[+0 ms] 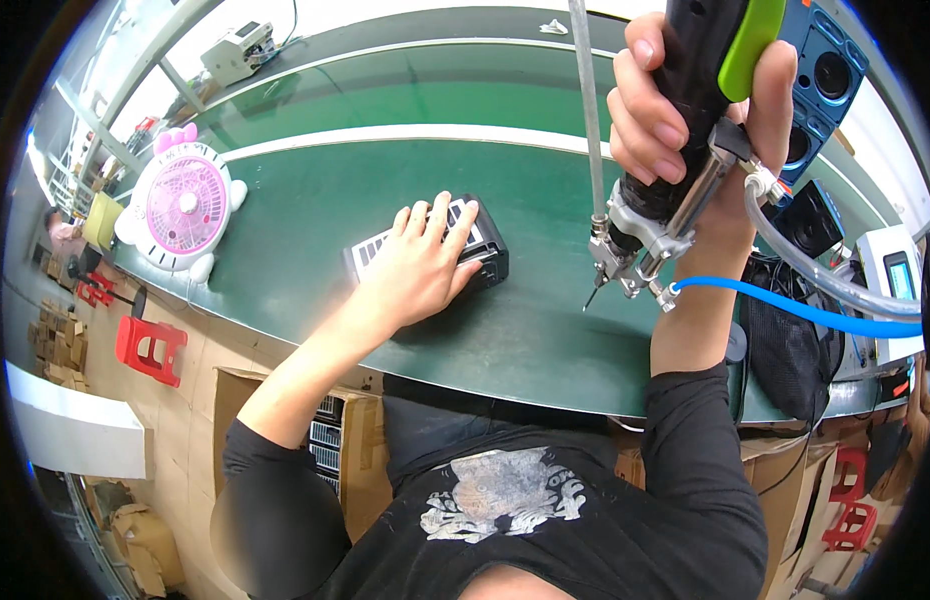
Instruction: Assembling solar-powered speakers by driving screws into the plastic housing using an electric screwdriver.
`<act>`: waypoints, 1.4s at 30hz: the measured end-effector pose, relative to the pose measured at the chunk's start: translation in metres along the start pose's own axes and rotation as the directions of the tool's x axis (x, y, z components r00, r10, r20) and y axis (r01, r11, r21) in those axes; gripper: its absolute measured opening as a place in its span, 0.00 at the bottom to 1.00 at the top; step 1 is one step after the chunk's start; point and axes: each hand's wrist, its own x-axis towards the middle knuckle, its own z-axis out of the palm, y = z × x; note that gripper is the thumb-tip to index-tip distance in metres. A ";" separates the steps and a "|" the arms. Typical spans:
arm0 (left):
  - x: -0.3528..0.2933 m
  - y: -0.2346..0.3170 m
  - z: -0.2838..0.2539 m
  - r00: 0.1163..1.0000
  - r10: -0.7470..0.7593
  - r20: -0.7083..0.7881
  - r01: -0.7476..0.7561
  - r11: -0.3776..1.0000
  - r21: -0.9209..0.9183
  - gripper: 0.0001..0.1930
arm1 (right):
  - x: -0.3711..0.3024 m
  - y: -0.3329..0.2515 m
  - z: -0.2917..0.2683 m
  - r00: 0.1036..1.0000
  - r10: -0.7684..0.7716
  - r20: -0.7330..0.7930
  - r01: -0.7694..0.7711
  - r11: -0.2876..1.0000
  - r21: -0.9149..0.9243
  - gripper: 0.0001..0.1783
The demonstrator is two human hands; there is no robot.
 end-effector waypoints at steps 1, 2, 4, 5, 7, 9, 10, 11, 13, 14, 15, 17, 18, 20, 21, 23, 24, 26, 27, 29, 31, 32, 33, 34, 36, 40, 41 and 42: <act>0.000 0.000 0.000 1.000 -0.004 0.010 0.004 1.000 0.013 0.35 | 0.000 0.001 0.000 1.000 -0.003 -0.004 0.003 1.000 -0.001 0.46; 0.000 0.000 0.001 1.000 -0.005 0.009 0.005 1.000 0.020 0.35 | 0.000 0.001 0.000 1.000 -0.005 -0.007 0.005 1.000 -0.002 0.46; -0.001 0.001 0.001 1.000 -0.010 0.005 0.010 0.999 0.031 0.36 | 0.000 0.003 0.001 1.000 -0.010 -0.014 0.010 1.000 -0.004 0.46; 0.000 0.001 0.002 1.000 -0.012 0.003 0.012 1.000 0.021 0.36 | 0.000 0.002 0.002 1.000 -0.012 -0.018 0.012 1.000 -0.004 0.46; 0.001 0.002 0.004 0.999 -0.009 -0.041 0.009 1.000 0.002 0.36 | 0.001 0.002 0.006 0.999 -0.005 -0.038 0.005 1.000 -0.002 0.46; 0.001 0.003 0.005 0.998 -0.021 -0.063 0.022 1.000 0.011 0.36 | 0.000 0.000 0.010 0.996 0.017 -0.091 -0.017 1.000 -0.005 0.45; 0.001 0.003 0.006 0.998 -0.032 -0.052 0.033 0.999 0.017 0.36 | 0.001 -0.001 0.012 0.994 0.023 -0.108 -0.024 1.000 -0.004 0.45; 0.000 0.003 0.007 0.998 -0.032 -0.059 0.033 0.999 0.007 0.35 | 0.000 -0.002 0.015 0.992 0.030 -0.126 -0.031 1.000 -0.002 0.45; -0.001 0.003 0.008 0.998 -0.046 -0.038 0.046 0.999 -0.006 0.35 | 0.000 -0.002 0.019 0.991 0.028 -0.134 -0.028 1.000 0.006 0.45; -0.001 0.003 0.009 0.998 -0.043 -0.035 0.044 0.999 0.006 0.34 | 0.000 -0.002 0.020 0.990 0.025 -0.141 -0.024 1.000 0.007 0.45; -0.001 0.004 0.010 0.998 -0.040 -0.043 0.041 0.999 0.019 0.34 | -0.001 -0.002 0.022 0.988 0.020 -0.156 -0.020 1.000 0.003 0.45; -0.002 0.004 0.011 0.998 -0.033 -0.050 0.036 0.998 0.045 0.32 | -0.001 -0.002 0.022 0.989 0.025 -0.148 -0.024 1.000 0.008 0.45; -0.002 0.005 0.011 0.998 -0.029 -0.048 0.031 0.998 0.057 0.32 | 0.001 -0.001 0.020 0.991 0.036 -0.126 -0.034 0.999 0.016 0.45; -0.001 0.007 0.011 0.998 -0.026 -0.052 0.030 0.997 0.068 0.31 | 0.001 -0.001 0.018 0.993 0.045 -0.105 -0.044 0.999 0.020 0.45; -0.002 0.008 0.010 0.998 -0.030 -0.057 0.034 0.997 0.067 0.31 | 0.001 -0.001 0.016 0.993 0.046 -0.105 -0.044 0.999 0.017 0.45; -0.001 0.009 0.007 0.996 -0.036 -0.081 0.039 0.999 0.028 0.30 | 0.000 -0.002 0.013 0.993 0.048 -0.107 -0.047 0.999 0.014 0.45; -0.001 0.009 0.005 0.994 -0.040 -0.099 0.039 0.999 -0.010 0.29 | -0.001 -0.001 0.011 0.993 0.050 -0.110 -0.049 0.999 0.014 0.45; 0.001 0.008 0.000 0.995 -0.060 -0.080 0.052 0.994 -0.095 0.27 | -0.001 0.000 0.009 0.996 0.037 -0.087 -0.035 0.999 0.017 0.45; 0.002 0.007 -0.003 0.996 -0.075 -0.043 0.068 0.988 -0.140 0.26 | 0.001 0.003 0.007 0.998 0.022 -0.060 -0.021 1.000 0.020 0.45; 0.005 0.004 -0.007 0.997 -0.081 0.007 0.081 0.976 -0.202 0.24 | 0.003 0.005 0.008 1.000 0.007 -0.027 -0.007 1.000 0.027 0.45; 0.009 -0.003 -0.011 0.998 -0.062 0.002 0.060 0.968 -0.245 0.24 | 0.003 0.003 0.013 1.000 0.023 -0.020 -0.023 1.000 0.012 0.43; 0.009 -0.005 -0.013 0.996 -0.074 0.050 0.085 0.958 -0.274 0.24 | 0.001 0.000 0.016 0.996 0.054 -0.071 -0.055 0.999 -0.001 0.43; 0.009 -0.005 -0.013 0.996 -0.072 0.047 0.082 0.953 -0.291 0.24 | -0.001 -0.006 0.021 0.988 0.083 -0.131 -0.084 0.996 0.000 0.42; 0.009 -0.006 -0.013 0.997 -0.068 0.043 0.078 0.949 -0.306 0.23 | -0.002 -0.008 0.024 0.976 0.108 -0.187 -0.110 0.994 0.002 0.41; 0.011 -0.011 -0.014 0.993 -0.057 0.099 0.086 0.944 -0.319 0.32 | -0.011 -0.009 0.031 0.963 0.096 -0.253 -0.099 0.995 0.004 0.39; 0.001 -0.026 -0.023 0.958 -0.199 0.205 0.260 0.905 -0.337 0.61 | -0.004 -0.003 0.008 0.990 0.072 -0.120 -0.093 0.980 -0.177 0.41; 0.000 -0.031 -0.024 0.956 -0.168 0.241 0.246 0.906 -0.343 0.61 | 0.001 -0.008 -0.001 0.993 0.110 -0.032 -0.114 0.963 -0.243 0.46; -0.002 -0.037 -0.026 0.936 -0.167 0.309 0.274 0.898 -0.345 0.60 | 0.004 -0.007 -0.006 0.992 0.123 0.016 -0.116 0.971 -0.209 0.45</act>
